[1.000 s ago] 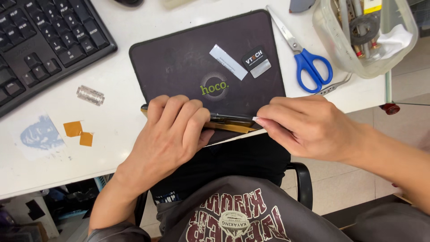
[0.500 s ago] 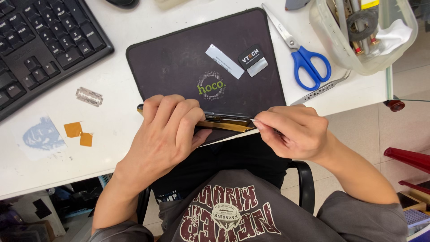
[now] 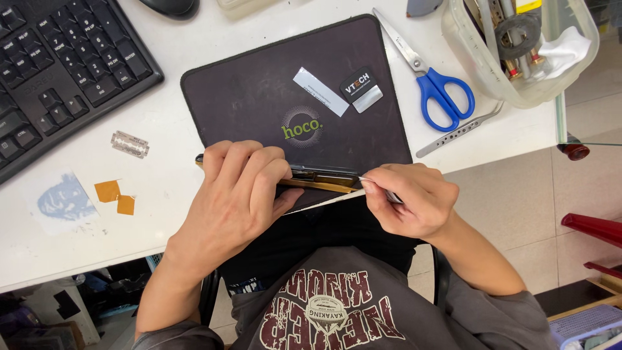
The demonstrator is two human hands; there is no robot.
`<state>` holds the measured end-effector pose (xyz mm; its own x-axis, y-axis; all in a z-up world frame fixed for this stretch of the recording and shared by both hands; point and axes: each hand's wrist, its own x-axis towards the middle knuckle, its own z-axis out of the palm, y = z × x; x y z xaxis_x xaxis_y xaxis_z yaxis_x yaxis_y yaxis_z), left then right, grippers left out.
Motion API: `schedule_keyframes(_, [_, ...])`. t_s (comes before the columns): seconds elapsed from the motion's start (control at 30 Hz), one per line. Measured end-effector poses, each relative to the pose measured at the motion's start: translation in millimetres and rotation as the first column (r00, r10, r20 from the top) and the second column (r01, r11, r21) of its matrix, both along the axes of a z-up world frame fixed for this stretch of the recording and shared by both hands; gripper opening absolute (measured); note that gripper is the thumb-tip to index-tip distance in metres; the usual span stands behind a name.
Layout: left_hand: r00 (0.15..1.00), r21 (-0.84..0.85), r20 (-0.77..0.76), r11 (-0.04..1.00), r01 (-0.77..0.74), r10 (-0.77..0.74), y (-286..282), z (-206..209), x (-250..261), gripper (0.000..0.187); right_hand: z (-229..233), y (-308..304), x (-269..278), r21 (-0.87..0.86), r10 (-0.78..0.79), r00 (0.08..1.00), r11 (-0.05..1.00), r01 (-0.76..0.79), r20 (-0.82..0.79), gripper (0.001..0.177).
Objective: The person removes a protective film from a smartphone back cover, then uses a heat gun and a metal tool to pry and separate the back cover from the phone body, exposing the internal components.
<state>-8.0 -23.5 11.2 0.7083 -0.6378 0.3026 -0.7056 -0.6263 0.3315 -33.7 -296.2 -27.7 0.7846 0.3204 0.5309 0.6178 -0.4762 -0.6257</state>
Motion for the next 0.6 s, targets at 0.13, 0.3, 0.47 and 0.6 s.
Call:
schedule_keyframes(0.13, [1.000,-0.009,-0.021,1.000,-0.008,0.008,-1,0,-1,0.045,-12,5,-3,0.055,-0.050,0.998,0.997,0.048,0.029,0.009])
schedule_keyframes(0.3, [0.997,0.011,-0.029,0.998,-0.069,0.070,-3,2,-1,0.045,-11,-1,3,-0.076,0.120,0.990,0.991,-0.114,0.077,0.012])
schedule_keyframes(0.47, [1.000,0.027,0.004,1.000,0.003,-0.003,2,1,-2,0.048,-7,-11,9,0.025,0.046,0.995,0.999,-0.044,-0.086,0.012])
schedule_keyframes(0.6, [1.000,0.027,-0.006,0.999,-0.018,0.018,1,-1,-2,0.049,-7,-4,8,0.039,0.027,0.993,0.999,-0.022,-0.111,0.010])
